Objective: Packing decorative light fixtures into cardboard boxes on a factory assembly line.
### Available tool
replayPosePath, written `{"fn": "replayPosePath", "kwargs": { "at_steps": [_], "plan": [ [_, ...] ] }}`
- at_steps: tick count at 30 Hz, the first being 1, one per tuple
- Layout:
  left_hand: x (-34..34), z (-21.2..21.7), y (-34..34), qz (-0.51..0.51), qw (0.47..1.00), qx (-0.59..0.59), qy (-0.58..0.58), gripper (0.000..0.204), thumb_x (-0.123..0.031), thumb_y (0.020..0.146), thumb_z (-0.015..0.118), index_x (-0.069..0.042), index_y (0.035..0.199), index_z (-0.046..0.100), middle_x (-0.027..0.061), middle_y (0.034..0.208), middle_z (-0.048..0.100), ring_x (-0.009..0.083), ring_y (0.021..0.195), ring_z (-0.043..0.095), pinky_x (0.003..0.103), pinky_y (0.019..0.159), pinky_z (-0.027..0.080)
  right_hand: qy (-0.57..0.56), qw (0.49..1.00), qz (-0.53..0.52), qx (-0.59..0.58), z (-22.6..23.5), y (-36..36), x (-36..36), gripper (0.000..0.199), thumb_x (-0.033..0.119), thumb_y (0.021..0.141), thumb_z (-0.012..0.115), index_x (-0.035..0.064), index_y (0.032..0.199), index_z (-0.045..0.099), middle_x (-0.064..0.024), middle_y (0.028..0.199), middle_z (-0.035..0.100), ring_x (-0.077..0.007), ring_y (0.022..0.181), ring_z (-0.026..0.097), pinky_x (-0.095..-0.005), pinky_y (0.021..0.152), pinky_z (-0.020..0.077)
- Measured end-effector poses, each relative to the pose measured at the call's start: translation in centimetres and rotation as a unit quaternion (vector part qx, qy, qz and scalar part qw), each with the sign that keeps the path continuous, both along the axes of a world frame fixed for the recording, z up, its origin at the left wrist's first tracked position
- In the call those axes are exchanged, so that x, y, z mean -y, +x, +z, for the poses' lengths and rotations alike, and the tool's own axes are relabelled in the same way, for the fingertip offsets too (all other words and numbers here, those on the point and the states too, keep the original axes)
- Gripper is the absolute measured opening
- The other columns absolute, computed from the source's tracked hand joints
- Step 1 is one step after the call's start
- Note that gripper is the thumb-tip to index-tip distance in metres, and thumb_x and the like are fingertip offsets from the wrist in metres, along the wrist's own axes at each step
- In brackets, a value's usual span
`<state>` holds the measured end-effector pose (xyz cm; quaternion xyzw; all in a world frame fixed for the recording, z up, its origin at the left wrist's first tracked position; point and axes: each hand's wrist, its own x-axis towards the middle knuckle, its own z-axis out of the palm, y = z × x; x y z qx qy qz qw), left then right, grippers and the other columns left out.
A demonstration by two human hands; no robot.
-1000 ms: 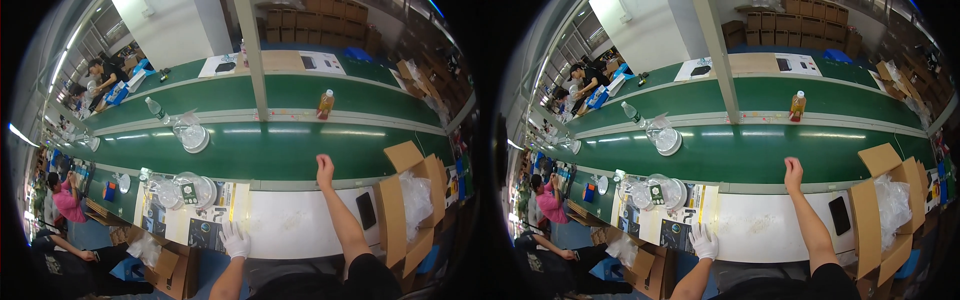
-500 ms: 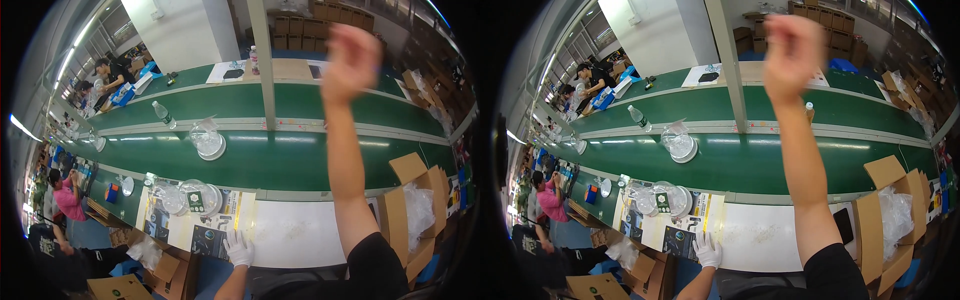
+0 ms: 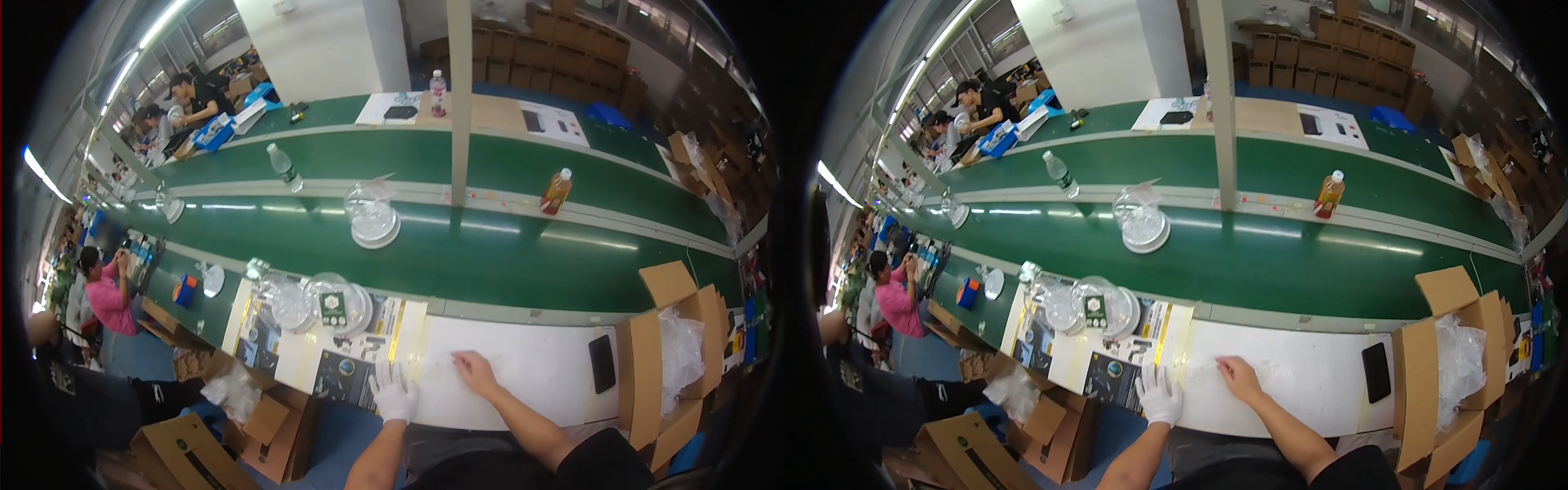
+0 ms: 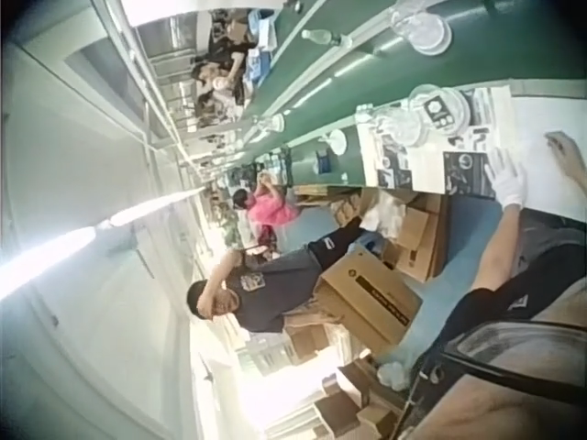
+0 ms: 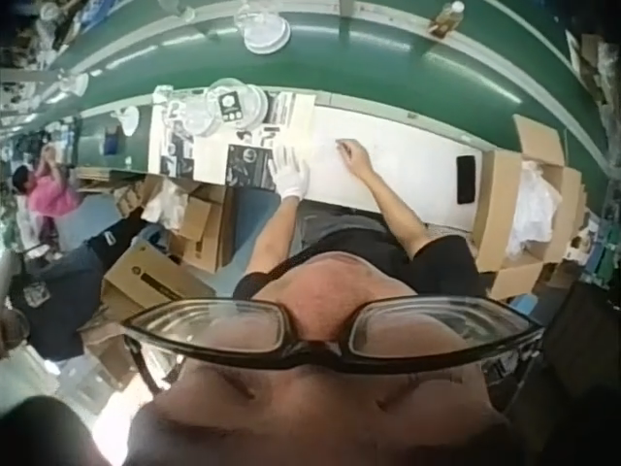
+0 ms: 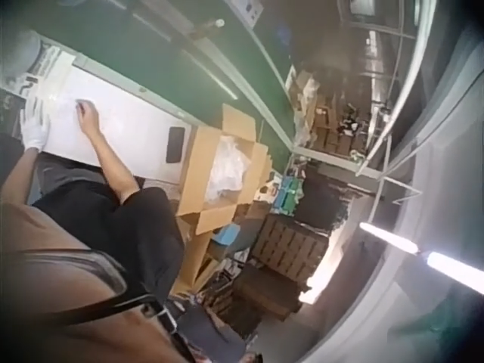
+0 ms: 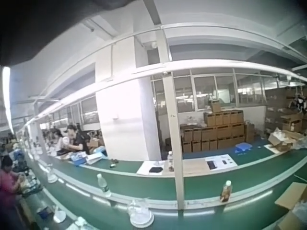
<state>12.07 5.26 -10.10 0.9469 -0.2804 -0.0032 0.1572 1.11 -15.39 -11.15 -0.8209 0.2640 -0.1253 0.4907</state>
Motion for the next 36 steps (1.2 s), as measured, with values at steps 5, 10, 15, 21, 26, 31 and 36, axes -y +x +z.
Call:
{"fn": "replayPosePath", "kwargs": {
  "at_steps": [5,10,15,21,26,31,36],
  "plan": [
    [0.4,-0.6,0.0,-0.01,1.0,-0.002,0.011,0.06,-0.039,0.092,0.053,-0.007,0.142,0.051,0.0166,0.154,0.041,0.0318,0.148,0.03,0.055,0.121,0.018,0.055,0.998,0.033,0.005,-0.4,-6.8,-4.9,0.022,0.02,0.095,0.067,0.0054,0.11,0.072,-0.0132,0.095,0.073,-0.0214,0.078,0.068,-0.033,0.073,0.0537],
    [-0.2,-1.1,-0.2,0.001,1.0,0.005,0.007,0.06,-0.04,0.094,0.05,-0.008,0.144,0.05,0.0156,0.155,0.04,0.0302,0.149,0.028,0.054,0.121,0.017,0.098,0.99,0.084,-0.056,3.5,-5.6,-3.2,0.025,0.021,0.095,0.067,0.0026,0.111,0.071,-0.0135,0.096,0.074,-0.02,0.079,0.069,-0.032,0.075,0.0541],
    [-0.6,-1.9,-0.3,0.009,1.0,0.01,-0.008,0.061,-0.041,0.092,0.053,-0.008,0.143,0.052,0.013,0.157,0.038,0.0286,0.15,0.027,0.054,0.121,0.018,0.091,0.991,0.092,-0.027,5.2,-6.4,-2.1,0.025,0.018,0.093,0.069,0.0024,0.113,0.07,-0.011,0.093,0.072,-0.0173,0.08,0.068,-0.0309,0.075,0.0543],
    [-2.4,-1.9,1.0,-0.049,0.982,-0.088,-0.162,0.059,-0.03,0.087,0.066,-0.008,0.141,0.053,0.0162,0.15,0.046,0.0305,0.146,0.035,0.048,0.122,0.022,0.205,0.977,0.046,-0.019,3.7,-12.2,-3.3,0.023,0.012,0.093,0.068,-0.0026,0.111,0.067,-0.0086,0.085,0.07,-0.0137,0.074,0.066,-0.0275,0.07,0.0534],
    [-6.3,0.1,0.6,-0.06,0.924,-0.212,-0.312,0.046,-0.016,0.094,0.062,-0.001,0.137,0.055,0.0205,0.138,0.056,0.0314,0.131,0.052,0.037,0.112,0.039,0.23,0.971,0.012,-0.065,1.2,-17.7,-2.9,0.02,0.008,0.09,0.069,-0.0018,0.108,0.068,-0.0087,0.086,0.071,-0.0138,0.073,0.065,-0.0277,0.069,0.0531],
    [-3.4,7.7,1.7,-0.103,0.91,-0.292,-0.275,0.033,-0.018,0.1,0.054,-0.003,0.127,0.064,0.0162,0.124,0.066,0.0284,0.119,0.061,0.037,0.102,0.046,0.061,0.998,0.018,-0.029,0.2,-19.3,-2.2,0.024,0.003,0.077,0.076,0.0019,0.101,0.071,-0.0087,0.092,0.067,-0.0165,0.077,0.063,-0.03,0.069,0.0533],
    [5.3,14.4,6.3,-0.241,0.929,-0.23,-0.161,0.038,-0.025,0.099,0.054,-0.004,0.129,0.062,0.0191,0.127,0.065,0.032,0.118,0.062,0.037,0.101,0.047,0.069,0.997,0.013,-0.011,-1.2,-19.4,-3.1,0.022,0.003,0.075,0.077,0.0025,0.096,0.071,-0.0089,0.084,0.064,-0.0177,0.071,0.061,-0.0307,0.067,0.0514]
  ]
}}
